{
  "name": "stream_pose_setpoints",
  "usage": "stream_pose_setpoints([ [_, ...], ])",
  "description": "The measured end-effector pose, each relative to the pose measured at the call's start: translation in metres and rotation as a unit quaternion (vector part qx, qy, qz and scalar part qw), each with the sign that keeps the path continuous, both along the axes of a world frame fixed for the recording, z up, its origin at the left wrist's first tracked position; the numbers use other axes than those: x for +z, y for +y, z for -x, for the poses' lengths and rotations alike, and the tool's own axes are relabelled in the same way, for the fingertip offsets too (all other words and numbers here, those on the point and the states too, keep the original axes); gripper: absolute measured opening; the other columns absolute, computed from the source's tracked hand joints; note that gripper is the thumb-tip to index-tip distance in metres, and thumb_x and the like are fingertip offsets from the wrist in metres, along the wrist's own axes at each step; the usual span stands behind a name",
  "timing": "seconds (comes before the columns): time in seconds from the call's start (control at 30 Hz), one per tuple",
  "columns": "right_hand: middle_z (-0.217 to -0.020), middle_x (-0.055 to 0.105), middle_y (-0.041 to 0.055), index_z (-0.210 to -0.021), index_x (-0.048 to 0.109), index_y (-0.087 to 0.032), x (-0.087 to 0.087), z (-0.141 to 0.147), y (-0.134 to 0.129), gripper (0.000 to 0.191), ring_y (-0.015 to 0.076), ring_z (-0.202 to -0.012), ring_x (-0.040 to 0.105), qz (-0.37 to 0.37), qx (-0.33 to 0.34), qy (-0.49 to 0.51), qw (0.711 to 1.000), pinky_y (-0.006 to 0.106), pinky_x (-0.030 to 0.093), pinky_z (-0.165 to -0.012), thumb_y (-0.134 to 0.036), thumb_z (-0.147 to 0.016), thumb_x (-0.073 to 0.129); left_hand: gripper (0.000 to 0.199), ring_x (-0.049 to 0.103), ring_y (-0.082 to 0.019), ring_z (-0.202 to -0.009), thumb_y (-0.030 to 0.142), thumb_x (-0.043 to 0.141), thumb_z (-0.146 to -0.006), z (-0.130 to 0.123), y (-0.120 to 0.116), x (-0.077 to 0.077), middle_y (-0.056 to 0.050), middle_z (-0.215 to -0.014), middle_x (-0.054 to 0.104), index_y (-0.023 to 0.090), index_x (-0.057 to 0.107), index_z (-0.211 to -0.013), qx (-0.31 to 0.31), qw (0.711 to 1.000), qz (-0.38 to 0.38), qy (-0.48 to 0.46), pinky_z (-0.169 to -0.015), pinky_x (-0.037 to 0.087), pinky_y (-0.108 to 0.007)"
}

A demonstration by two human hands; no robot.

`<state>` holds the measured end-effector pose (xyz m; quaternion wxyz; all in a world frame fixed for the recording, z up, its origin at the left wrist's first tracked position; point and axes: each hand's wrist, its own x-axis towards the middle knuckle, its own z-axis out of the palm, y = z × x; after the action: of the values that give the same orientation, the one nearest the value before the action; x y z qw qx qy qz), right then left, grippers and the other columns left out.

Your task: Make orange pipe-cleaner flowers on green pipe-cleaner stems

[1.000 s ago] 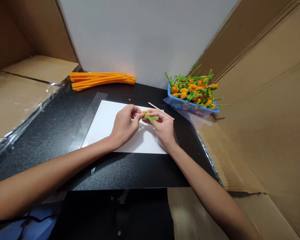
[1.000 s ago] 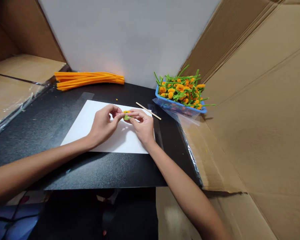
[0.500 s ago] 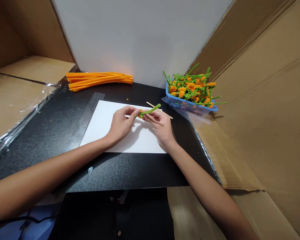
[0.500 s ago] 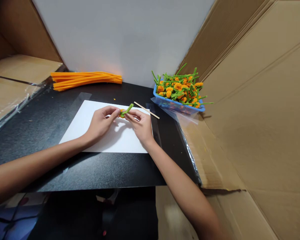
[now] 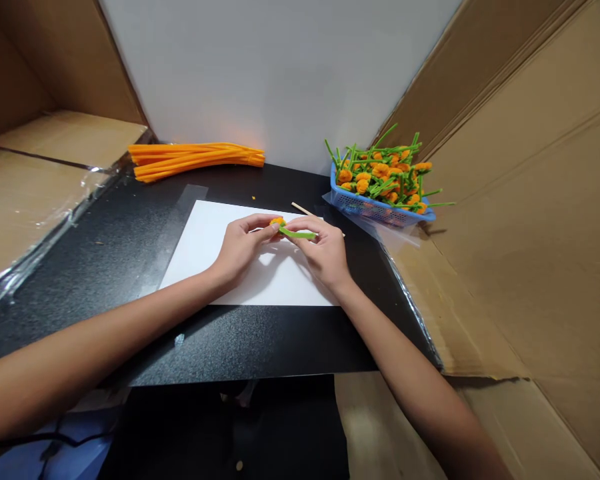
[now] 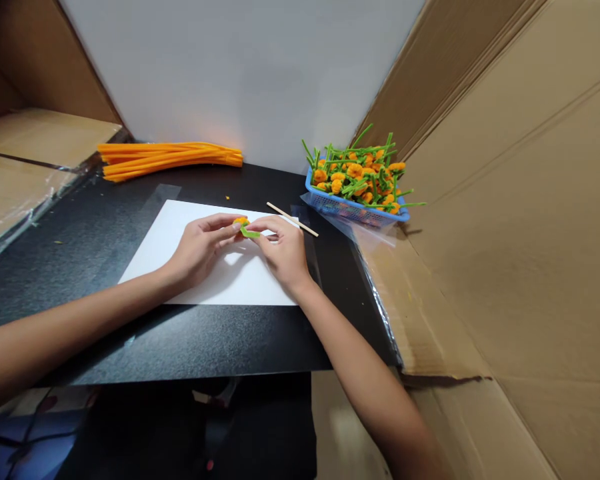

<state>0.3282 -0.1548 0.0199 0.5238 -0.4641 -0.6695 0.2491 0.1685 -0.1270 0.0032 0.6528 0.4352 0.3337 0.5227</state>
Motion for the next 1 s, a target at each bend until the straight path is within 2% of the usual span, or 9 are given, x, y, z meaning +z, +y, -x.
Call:
stream_pose_setpoints([
  [0.17, -0.090, 0.073, 0.0038, -0.083, 0.076, -0.023, 0.008, -0.008, -0.001, 0.009, 0.0176, -0.085, 0.066, -0.040, 0.032, -0.102, 0.993, 0.029, 0.052, -0.066, -0.024, -0.087, 0.068, 0.017, 0.065, -0.017, -0.080, 0.020, 0.081, -0.066, 0.001, 0.003, 0.001, -0.007, -0.085, 0.074, 0.014, 0.079, -0.082, -0.028, 0.999, 0.032, 0.000, -0.084, 0.049, -0.033],
  [0.27, -0.088, 0.072, 0.0035, -0.086, 0.076, -0.022, 0.010, -0.011, -0.002, 0.010, 0.0166, -0.080, 0.064, -0.054, 0.029, -0.133, 0.989, 0.028, 0.050, -0.065, -0.027, -0.089, 0.067, 0.018, 0.064, -0.017, -0.080, 0.025, 0.079, -0.071, 0.003, 0.005, 0.001, -0.008, -0.087, 0.074, 0.015, 0.079, -0.085, -0.050, 0.998, 0.008, 0.033, -0.083, 0.049, -0.034],
  [0.43, -0.096, 0.072, 0.0041, -0.097, 0.075, -0.024, 0.009, -0.012, -0.002, 0.015, 0.0165, -0.083, 0.065, -0.033, 0.039, -0.131, 0.990, 0.028, 0.052, -0.066, -0.035, -0.089, 0.068, 0.026, 0.065, -0.018, -0.079, 0.032, 0.078, -0.075, 0.008, 0.009, -0.001, -0.009, -0.089, 0.074, 0.016, 0.079, -0.095, -0.070, 0.991, -0.054, 0.102, -0.076, 0.051, -0.033],
  [0.6, -0.095, 0.072, 0.0044, -0.092, 0.076, -0.026, 0.008, -0.014, -0.001, 0.017, 0.0174, -0.082, 0.065, -0.013, 0.053, -0.090, 0.994, 0.029, 0.051, -0.065, -0.040, -0.088, 0.069, 0.026, 0.067, -0.020, -0.086, 0.036, 0.077, -0.077, 0.010, 0.011, -0.003, -0.009, -0.094, 0.074, 0.018, 0.078, -0.096, -0.094, 0.989, -0.063, 0.097, -0.078, 0.053, -0.034],
  [0.73, -0.090, 0.073, 0.0032, -0.088, 0.076, -0.025, 0.010, -0.013, -0.001, 0.012, 0.0182, -0.082, 0.066, 0.006, 0.050, -0.087, 0.995, 0.030, 0.051, -0.068, -0.035, -0.087, 0.069, 0.024, 0.066, -0.018, -0.081, 0.035, 0.073, -0.080, 0.010, 0.011, -0.003, -0.009, -0.090, 0.074, 0.018, 0.078, -0.097, -0.116, 0.987, -0.064, 0.095, -0.077, 0.051, -0.033],
  [0.87, -0.085, 0.072, 0.0025, -0.085, 0.075, -0.024, 0.011, -0.012, -0.002, 0.008, 0.0178, -0.079, 0.064, -0.019, 0.068, -0.104, 0.992, 0.031, 0.051, -0.069, -0.028, -0.087, 0.068, 0.019, 0.064, -0.018, -0.077, 0.030, 0.070, -0.079, 0.008, 0.009, 0.000, -0.008, -0.081, 0.071, 0.015, 0.078, -0.088, -0.122, 0.988, -0.044, 0.089, -0.074, 0.049, -0.032],
  [1.0, -0.088, 0.069, 0.0037, -0.088, 0.075, -0.025, 0.010, -0.015, -0.002, 0.012, 0.0189, -0.084, 0.062, -0.078, 0.095, -0.142, 0.982, 0.034, 0.050, -0.076, -0.026, -0.091, 0.064, 0.016, 0.058, -0.016, -0.069, 0.029, 0.067, -0.077, 0.008, 0.006, 0.001, -0.006, -0.072, 0.067, 0.015, 0.075, -0.076, -0.131, 0.982, -0.048, 0.127, -0.067, 0.044, -0.029],
])
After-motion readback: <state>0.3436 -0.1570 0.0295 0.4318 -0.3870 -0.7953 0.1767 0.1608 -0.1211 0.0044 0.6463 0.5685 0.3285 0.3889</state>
